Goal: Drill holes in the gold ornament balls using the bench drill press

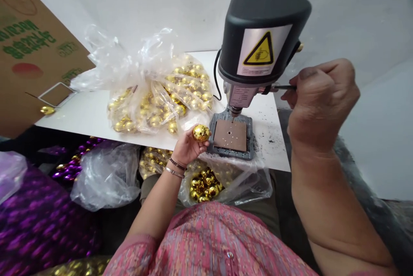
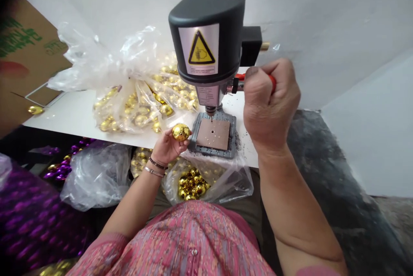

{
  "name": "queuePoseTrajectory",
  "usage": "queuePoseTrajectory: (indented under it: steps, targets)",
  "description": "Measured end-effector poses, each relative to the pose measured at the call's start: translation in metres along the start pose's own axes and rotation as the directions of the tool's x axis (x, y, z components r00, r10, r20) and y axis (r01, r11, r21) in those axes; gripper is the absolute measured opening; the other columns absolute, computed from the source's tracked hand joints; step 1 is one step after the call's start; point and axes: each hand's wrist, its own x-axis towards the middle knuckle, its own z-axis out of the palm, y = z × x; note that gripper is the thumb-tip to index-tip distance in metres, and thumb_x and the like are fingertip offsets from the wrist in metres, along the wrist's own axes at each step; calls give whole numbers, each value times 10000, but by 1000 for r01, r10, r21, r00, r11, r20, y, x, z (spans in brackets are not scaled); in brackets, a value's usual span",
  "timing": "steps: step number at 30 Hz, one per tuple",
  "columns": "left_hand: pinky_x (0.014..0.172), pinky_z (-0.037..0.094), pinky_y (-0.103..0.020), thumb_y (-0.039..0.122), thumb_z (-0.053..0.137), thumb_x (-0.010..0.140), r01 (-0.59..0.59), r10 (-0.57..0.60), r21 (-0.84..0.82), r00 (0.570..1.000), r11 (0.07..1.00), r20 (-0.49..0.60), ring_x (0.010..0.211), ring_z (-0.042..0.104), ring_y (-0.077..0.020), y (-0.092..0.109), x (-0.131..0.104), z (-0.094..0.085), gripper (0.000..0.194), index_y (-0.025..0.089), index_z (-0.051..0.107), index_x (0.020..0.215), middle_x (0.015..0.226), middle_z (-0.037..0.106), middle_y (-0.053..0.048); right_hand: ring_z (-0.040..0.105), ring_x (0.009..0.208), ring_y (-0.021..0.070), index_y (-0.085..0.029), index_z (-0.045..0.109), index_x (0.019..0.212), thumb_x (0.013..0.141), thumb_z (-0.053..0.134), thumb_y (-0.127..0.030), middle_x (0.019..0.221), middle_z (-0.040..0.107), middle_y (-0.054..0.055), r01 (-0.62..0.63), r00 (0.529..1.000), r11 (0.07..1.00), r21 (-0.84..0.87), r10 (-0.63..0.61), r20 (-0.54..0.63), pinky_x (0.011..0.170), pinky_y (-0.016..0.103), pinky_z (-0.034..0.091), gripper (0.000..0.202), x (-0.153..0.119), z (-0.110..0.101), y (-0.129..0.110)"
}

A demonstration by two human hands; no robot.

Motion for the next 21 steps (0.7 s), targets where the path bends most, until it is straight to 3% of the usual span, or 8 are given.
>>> queuePoseTrajectory:
  steps: [4,8,14,21]
  targets:
    - [552,435,-206,406,766,764,-21,24,109,999,994,-25,750,697,-165,-4,9,13,552,228,545,1236,917,707,-35,384,599,1,-144,408,704,878,472,-302,644,411,-48,-65,997,998,15,64,47,588,164,286,243,16,1,-10]
    - [587,464,-203,323,838,691,-31,67,421,995,907,-71,778,709,-159,-3,19,30,665,205,530,1269,971,705,-42,360,585,6,-133,443,687,858,478,-300,628,448,-36,-138,985,989,45,132,111,534,174,249,242,44,8,-15]
    - [556,453,-218,298,778,735,-24,176,779,978,626,-112,606,611,-104,-4,42,53,515,150,584,1188,836,671,-12,357,556,7,-127,457,654,883,441,-369,540,440,-35,-184,967,982,38,173,189,535,172,305,334,80,21,-2]
    - [775,521,-283,312,782,716,-25,283,967,958,254,-49,842,662,-170,-1,47,59,504,168,659,1183,1002,726,-41,296,595,4,-115,443,638,908,413,-363,548,380,-35,-141,968,988,65,124,220,566,155,274,368,80,20,-3]
